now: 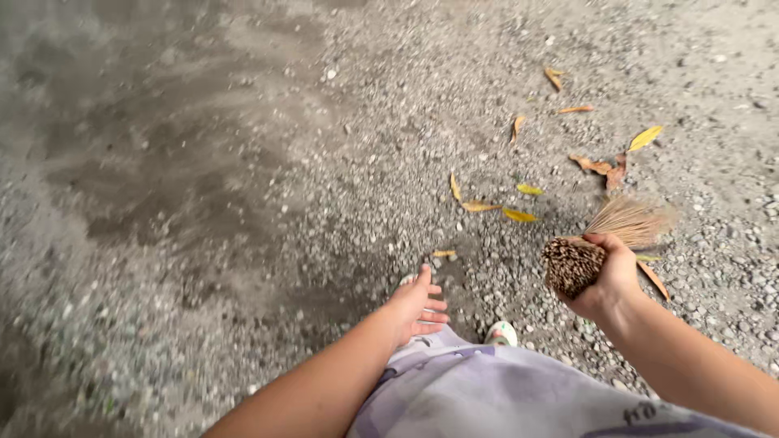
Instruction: The person sweeps an outdoor area using a bundle of sticks, clearing leaves and debris from the gravel and dirt ground.
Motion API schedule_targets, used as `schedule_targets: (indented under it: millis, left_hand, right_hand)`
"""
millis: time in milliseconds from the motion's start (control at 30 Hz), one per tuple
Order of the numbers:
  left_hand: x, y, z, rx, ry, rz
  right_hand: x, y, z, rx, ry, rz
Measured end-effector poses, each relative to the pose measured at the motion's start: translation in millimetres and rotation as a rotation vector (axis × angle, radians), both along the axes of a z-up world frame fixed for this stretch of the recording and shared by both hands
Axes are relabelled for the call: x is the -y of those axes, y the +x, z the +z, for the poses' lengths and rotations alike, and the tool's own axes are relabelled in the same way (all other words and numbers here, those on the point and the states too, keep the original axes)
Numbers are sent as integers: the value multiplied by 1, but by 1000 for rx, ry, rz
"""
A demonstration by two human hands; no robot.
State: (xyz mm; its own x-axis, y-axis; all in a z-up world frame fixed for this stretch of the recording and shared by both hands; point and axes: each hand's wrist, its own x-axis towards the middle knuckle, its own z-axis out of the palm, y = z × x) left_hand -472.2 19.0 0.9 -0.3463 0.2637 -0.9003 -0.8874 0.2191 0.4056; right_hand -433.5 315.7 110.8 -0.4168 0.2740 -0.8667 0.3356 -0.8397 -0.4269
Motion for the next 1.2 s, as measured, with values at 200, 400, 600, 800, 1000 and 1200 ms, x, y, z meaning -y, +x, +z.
schedule_targets:
  millis: [200, 400, 600, 800, 1000, 1200]
  left_hand:
    - [21, -72, 0, -71, -26, -190]
    - [36, -112, 11, -83, -43, -316]
    - [53, -132, 12, -90, -51, -407]
    - [49, -132, 7, -75, -61, -507]
    - [48, -130, 2, -103, -43, -552]
    - [59, -127, -5, -81, -46, -464]
  right_hand:
    - [75, -18, 35, 103, -188, 164]
    - [123, -30, -42, 27, -313, 396]
    - [101, 16, -46, 203, -50, -103]
    - [132, 21, 5, 113, 30, -76]
    - [125, 44, 0, 149, -187, 206]
    - [97, 57, -38, 273, -256, -6]
